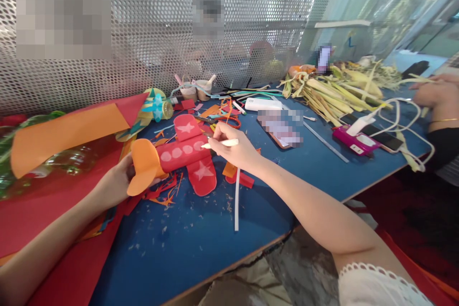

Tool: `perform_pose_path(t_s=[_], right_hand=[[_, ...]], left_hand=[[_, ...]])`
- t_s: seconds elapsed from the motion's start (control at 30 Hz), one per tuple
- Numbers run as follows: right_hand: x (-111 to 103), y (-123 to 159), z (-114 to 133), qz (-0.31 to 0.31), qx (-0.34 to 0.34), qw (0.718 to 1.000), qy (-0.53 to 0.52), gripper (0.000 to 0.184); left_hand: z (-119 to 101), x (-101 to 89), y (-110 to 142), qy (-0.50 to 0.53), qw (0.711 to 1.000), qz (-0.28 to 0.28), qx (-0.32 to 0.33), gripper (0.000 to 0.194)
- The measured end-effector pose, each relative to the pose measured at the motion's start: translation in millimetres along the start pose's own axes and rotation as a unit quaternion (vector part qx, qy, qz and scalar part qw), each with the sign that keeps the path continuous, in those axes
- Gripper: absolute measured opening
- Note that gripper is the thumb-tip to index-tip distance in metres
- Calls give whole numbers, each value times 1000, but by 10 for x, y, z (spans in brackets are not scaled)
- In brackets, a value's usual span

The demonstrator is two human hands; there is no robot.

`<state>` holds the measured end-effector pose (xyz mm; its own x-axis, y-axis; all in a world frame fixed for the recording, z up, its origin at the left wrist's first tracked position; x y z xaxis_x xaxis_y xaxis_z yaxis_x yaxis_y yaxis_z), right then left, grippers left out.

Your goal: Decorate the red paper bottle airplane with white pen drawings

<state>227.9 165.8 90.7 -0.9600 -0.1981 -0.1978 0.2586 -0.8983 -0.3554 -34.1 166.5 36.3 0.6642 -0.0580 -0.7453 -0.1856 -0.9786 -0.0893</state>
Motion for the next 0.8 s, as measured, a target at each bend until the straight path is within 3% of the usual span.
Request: perform_pose_path(t_s=[0.2, 0.67, 0.8], right_hand=[[-1, 1, 3, -3, 1, 1000, 7, 20], [34, 5, 19, 13, -13, 1000, 3, 19], [27, 4, 2, 9, -7, 1000, 5, 20]], left_hand=[[10, 51, 2, 76, 997, 27, -20, 85], [-51, -13, 22, -1, 1000, 4, -31, 79], [-75, -9, 15, -25, 1000, -1, -5, 84]])
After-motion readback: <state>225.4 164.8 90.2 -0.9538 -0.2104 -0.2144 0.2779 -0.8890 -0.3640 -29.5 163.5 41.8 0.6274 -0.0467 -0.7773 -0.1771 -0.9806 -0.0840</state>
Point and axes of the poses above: each hand's wrist, its own y-axis away from the middle knuckle, its own x-axis out of the palm, z = x × y, the point moved 9 cm from there along -y, towards the middle knuckle, and after that the axes turned 11 degrees about -y, right-handed, at the moved point
